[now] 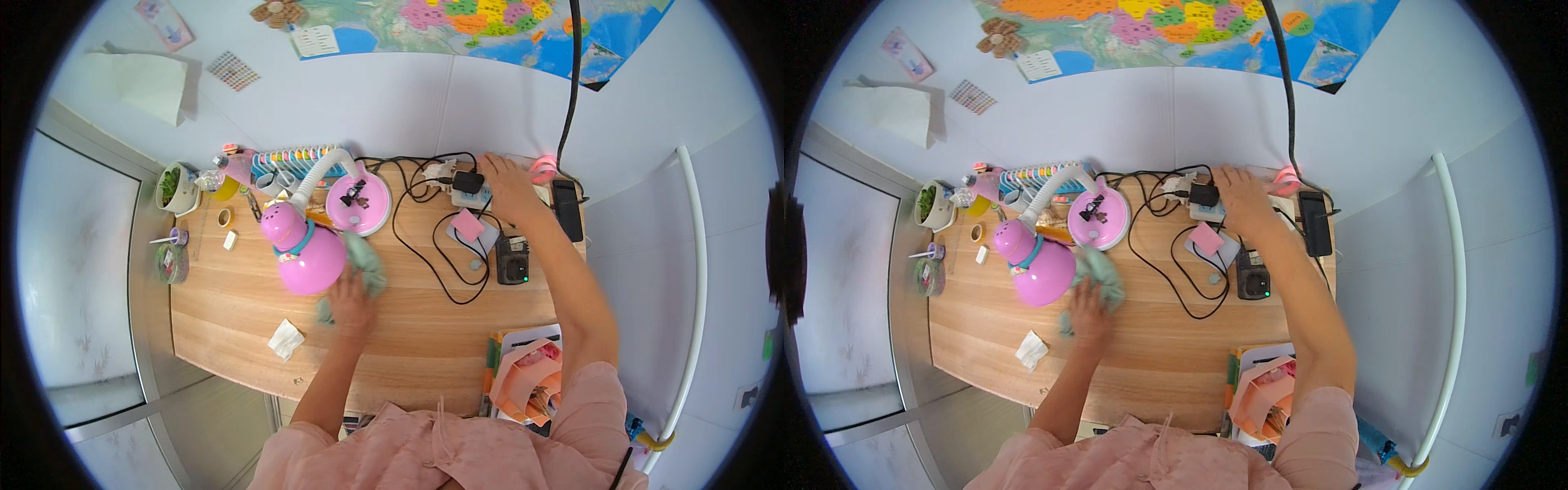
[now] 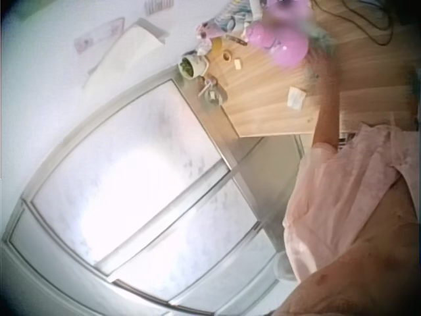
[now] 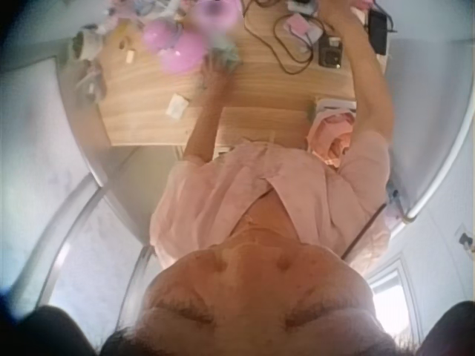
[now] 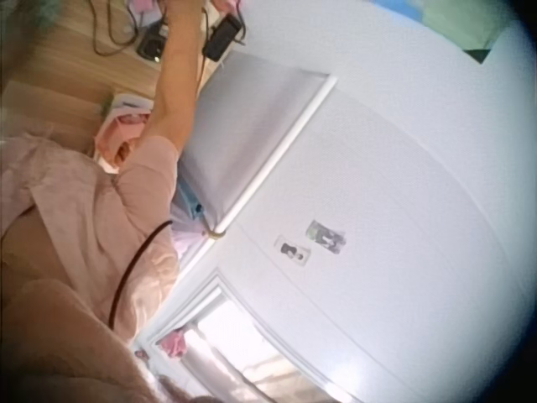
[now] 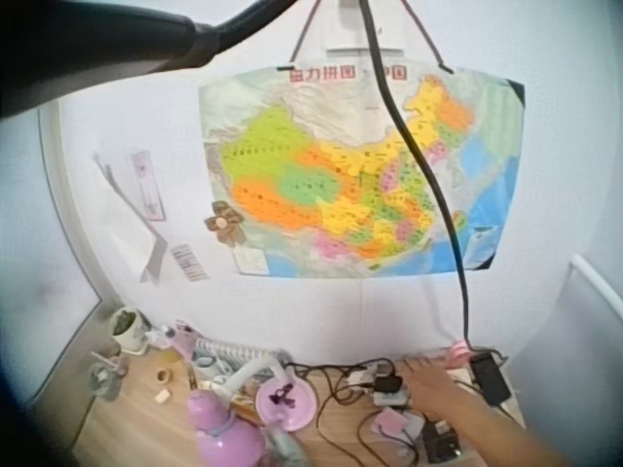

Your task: The person wipes a pink backpack with a green cloth, then cleans a portable air cooler and a wooden desk. They move items like papers and a lamp aside to wipe the desk surface thoroughly.

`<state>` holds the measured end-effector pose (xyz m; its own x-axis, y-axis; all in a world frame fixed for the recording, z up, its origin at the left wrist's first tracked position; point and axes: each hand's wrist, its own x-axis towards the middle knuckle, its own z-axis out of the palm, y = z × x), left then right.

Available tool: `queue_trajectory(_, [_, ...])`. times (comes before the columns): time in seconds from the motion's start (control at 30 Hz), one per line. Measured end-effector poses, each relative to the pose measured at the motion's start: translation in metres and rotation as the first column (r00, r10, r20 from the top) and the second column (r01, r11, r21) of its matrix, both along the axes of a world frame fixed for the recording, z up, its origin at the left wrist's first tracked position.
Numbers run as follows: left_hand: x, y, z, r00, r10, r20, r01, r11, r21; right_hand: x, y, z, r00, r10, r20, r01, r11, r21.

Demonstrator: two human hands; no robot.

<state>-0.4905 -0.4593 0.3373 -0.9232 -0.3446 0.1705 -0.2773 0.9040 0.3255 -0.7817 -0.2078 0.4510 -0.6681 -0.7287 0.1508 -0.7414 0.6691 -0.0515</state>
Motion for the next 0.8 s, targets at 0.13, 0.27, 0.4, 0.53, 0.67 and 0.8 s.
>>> queue_trajectory(0.13, [-0.009,0.012,0.004,0.989,-0.149,0.018,0.148,0.989,0.026,0.036,-0.055,-0.006,0.969,0.172,0.175,-0.101,0.929,-0.356])
queue_trajectory(0.27, [0.018,-0.01,0.004,1.0,-0.012,0.016,0.011,0.998,0.067,0.066,-0.136,-0.005,0.919,0.207,0.336,0.015,0.832,-0.554])
queue_trajectory(0.4, [0.042,-0.042,0.015,0.995,0.1,0.002,-0.1,0.993,0.062,0.057,-0.202,-0.005,0.898,0.247,0.364,0.088,0.709,-0.699])
queue_trajectory(0.53, [0.049,-0.057,0.004,0.995,0.098,0.001,-0.098,0.995,0.035,0.038,-0.232,-0.018,0.962,0.102,0.253,0.067,0.81,-0.582])
queue_trajectory(0.67, [0.056,-0.043,0.005,0.998,0.053,-0.046,-0.05,0.996,0.079,0.026,-0.215,-0.014,0.983,0.101,0.154,0.003,0.827,-0.562])
queue_trajectory(0.8, [0.045,-0.04,0.01,0.999,0.024,-0.036,-0.018,0.985,0.172,0.023,-0.177,0.002,0.98,0.086,0.177,0.005,0.889,-0.459])
